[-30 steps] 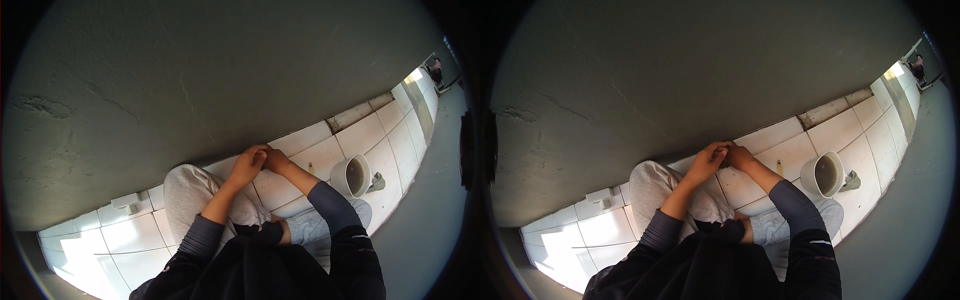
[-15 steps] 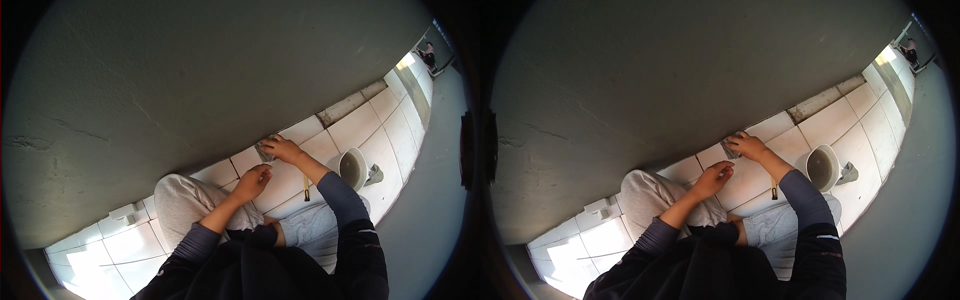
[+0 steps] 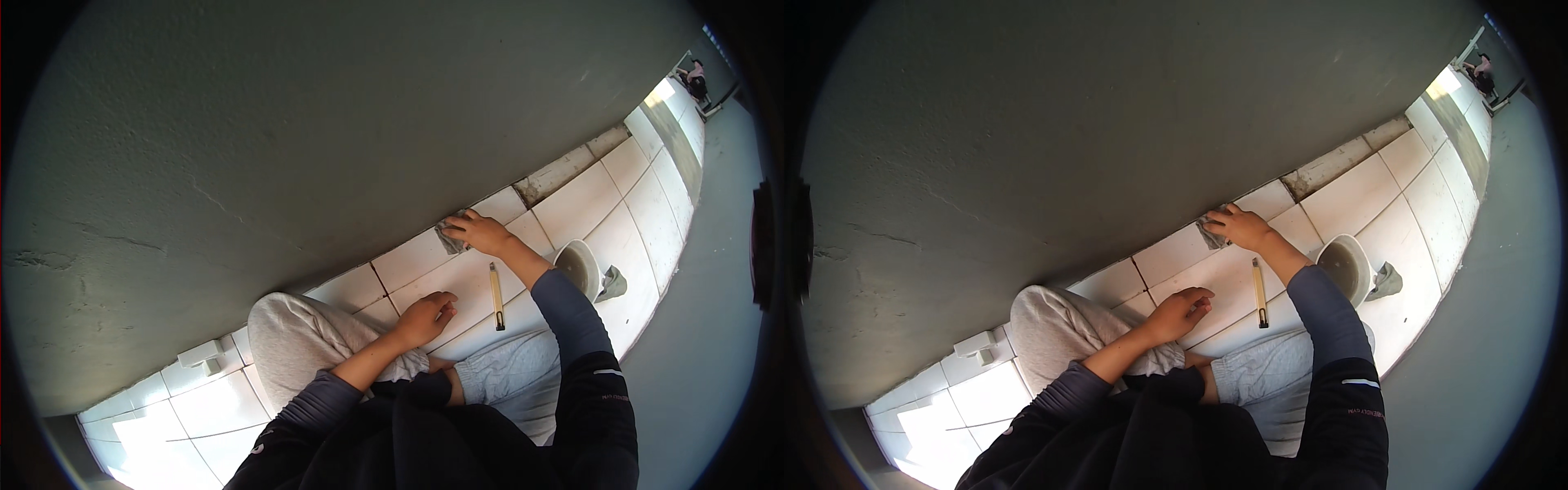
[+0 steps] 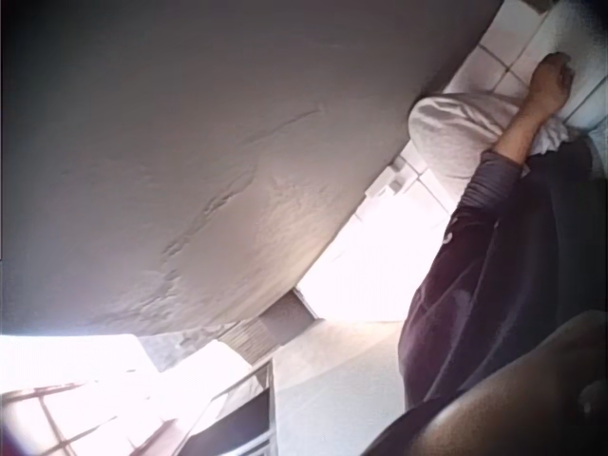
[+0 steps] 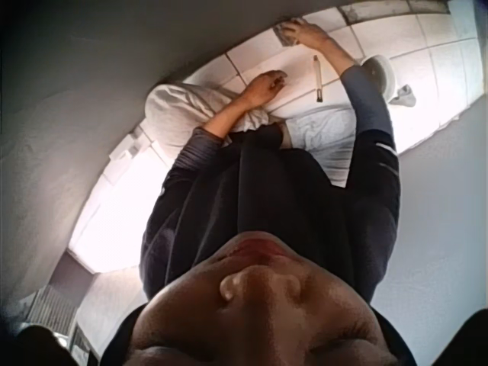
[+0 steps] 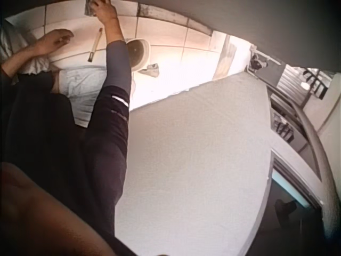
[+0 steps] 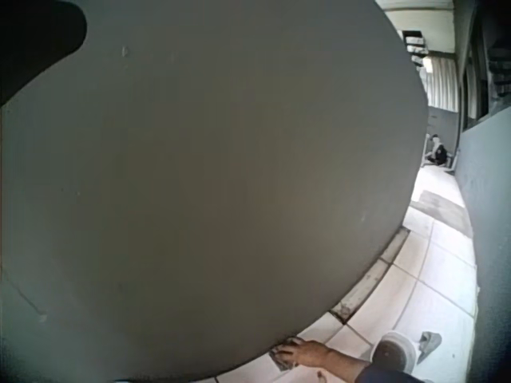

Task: The person scrapes grout from between floor tiles with a tool, then cleans the area by dipping a cloth into a bucket of water, wringing it out, and wiping the tile joints several times.

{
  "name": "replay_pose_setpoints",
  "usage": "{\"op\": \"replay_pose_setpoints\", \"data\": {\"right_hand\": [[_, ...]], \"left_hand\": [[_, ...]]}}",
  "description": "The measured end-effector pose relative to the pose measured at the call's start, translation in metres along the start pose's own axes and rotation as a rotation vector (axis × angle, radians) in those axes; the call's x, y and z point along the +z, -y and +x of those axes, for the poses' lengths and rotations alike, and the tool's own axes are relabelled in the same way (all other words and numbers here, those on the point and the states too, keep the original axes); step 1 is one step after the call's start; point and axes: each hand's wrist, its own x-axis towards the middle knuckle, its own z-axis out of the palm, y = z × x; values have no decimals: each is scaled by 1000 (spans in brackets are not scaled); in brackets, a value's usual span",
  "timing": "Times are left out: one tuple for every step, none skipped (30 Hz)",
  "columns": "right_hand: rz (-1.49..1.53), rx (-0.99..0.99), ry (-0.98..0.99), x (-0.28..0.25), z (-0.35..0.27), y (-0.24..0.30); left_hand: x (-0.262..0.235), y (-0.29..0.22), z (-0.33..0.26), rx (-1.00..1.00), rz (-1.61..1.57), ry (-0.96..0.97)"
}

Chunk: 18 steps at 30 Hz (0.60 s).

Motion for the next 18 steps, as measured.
{"op": "replay_pose_setpoints", "data": {"right_hand": [[-18, 5, -10, 1, -3, -5], [-36, 7, -23, -2, -3, -6], [-35, 9, -24, -5, -2, -7], [-41, 10, -3, -7, -3, -7], [-47, 14, 19, -8, -4, -9], [-47, 20, 18, -9, -5, -11], [-48, 32, 22, -9, -7, -14], [-52, 45, 27, -10, -10, -17], [-54, 52, 28, -11, -12, -20], [-51, 68, 30, -11, -14, -23], [-47, 83, 31, -12, -15, -26], [-48, 88, 30, -13, -17, -28], [-74, 131, 32, -14, -20, -30], [-98, 174, 33, -15, -21, -34], [-98, 180, 31, -16, -23, -39], [-103, 224, 55, -16, -23, -43], [-110, 271, 77, -16, -24, -47], [-130, 284, 50, -15, -27, -50]], "left_hand": [[1, 0, 0, 2, 9, 3], [1, 0, 0, 2, 21, 3], [1, 1, 0, 3, 22, 6], [1, 1, -1, -2, 21, 3], [1, 1, -1, -6, 19, 2], [1, 1, -1, -3, 20, 7], [1, 1, -2, -11, 13, 8], [1, 0, -1, -18, 5, 9], [1, -1, -1, -12, 4, 15], [0, -2, -1, -23, -2, 25], [0, -3, -1, -35, -7, 34], [-1, -4, -1, -31, -6, 38], [0, -4, -1, -33, -7, 27], [-1, -5, -1, -37, -8, 16], [-1, -6, -1, -34, -5, 21], [-2, -7, -1, -46, -6, 21], [-2, -7, -1, -55, -4, 20], [-2, -7, -1, -48, 0, 25]]}}
